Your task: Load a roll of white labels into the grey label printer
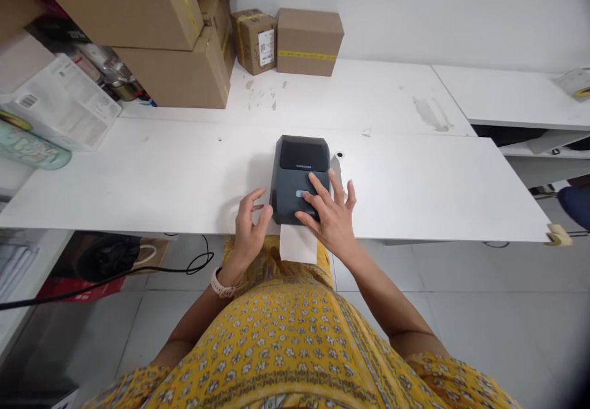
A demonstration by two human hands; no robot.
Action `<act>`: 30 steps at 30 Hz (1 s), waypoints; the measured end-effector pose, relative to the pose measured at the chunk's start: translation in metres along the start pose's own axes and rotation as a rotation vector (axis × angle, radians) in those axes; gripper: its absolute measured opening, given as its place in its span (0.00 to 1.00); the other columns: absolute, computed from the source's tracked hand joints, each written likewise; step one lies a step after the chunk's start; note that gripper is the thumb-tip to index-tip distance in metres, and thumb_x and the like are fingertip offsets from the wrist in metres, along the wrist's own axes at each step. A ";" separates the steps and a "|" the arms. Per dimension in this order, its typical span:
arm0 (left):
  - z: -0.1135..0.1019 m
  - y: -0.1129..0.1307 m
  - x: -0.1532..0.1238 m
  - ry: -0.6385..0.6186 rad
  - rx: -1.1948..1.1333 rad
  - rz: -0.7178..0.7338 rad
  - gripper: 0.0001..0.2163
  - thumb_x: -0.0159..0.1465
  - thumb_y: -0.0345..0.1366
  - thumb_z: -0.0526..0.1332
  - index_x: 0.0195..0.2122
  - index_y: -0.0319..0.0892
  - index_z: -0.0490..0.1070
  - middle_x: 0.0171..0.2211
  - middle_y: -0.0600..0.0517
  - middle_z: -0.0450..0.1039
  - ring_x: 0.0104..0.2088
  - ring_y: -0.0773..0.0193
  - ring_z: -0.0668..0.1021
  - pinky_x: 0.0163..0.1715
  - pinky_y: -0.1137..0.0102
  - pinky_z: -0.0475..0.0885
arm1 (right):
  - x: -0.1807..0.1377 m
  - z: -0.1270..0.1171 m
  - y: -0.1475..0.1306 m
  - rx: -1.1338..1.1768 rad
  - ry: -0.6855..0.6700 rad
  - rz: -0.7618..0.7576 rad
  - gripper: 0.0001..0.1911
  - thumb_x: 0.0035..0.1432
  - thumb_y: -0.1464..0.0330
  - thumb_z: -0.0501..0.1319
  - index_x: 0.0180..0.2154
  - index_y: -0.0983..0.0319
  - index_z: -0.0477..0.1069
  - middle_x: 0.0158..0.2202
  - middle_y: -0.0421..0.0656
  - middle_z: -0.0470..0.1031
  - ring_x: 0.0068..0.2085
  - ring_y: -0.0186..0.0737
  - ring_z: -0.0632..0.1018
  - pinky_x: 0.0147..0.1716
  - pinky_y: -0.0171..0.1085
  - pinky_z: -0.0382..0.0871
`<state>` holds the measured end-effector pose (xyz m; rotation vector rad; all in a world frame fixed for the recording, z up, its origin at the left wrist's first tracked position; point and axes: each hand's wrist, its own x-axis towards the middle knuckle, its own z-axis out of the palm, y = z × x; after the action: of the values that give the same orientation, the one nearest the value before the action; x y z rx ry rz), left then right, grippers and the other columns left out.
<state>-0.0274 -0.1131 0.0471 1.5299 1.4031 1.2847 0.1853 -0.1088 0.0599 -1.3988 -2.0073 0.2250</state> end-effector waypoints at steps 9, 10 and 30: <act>0.023 -0.005 -0.013 -0.093 -0.096 -0.030 0.27 0.73 0.50 0.51 0.71 0.53 0.53 0.74 0.50 0.47 0.74 0.55 0.51 0.73 0.53 0.47 | -0.053 0.032 -0.003 0.492 0.197 0.377 0.32 0.72 0.51 0.43 0.72 0.47 0.43 0.76 0.42 0.45 0.75 0.49 0.49 0.71 0.62 0.45; 0.024 -0.005 -0.013 -0.087 -0.106 -0.027 0.27 0.72 0.51 0.51 0.71 0.52 0.53 0.75 0.50 0.46 0.74 0.54 0.50 0.73 0.53 0.47 | -0.053 0.031 -0.005 0.495 0.198 0.382 0.32 0.71 0.50 0.43 0.72 0.47 0.43 0.76 0.42 0.45 0.75 0.49 0.48 0.71 0.62 0.45; 0.032 -0.022 0.082 -0.014 0.083 -0.171 0.23 0.61 0.41 0.61 0.57 0.41 0.70 0.48 0.45 0.77 0.45 0.58 0.79 0.45 0.64 0.74 | 0.173 -0.038 0.020 0.162 0.389 0.013 0.39 0.68 0.43 0.34 0.71 0.55 0.33 0.74 0.46 0.43 0.75 0.43 0.47 0.73 0.50 0.46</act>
<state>-0.0099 -0.0247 0.0349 1.4350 1.5600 1.1228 0.1896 0.0438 0.1522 -1.2451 -1.6246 0.1073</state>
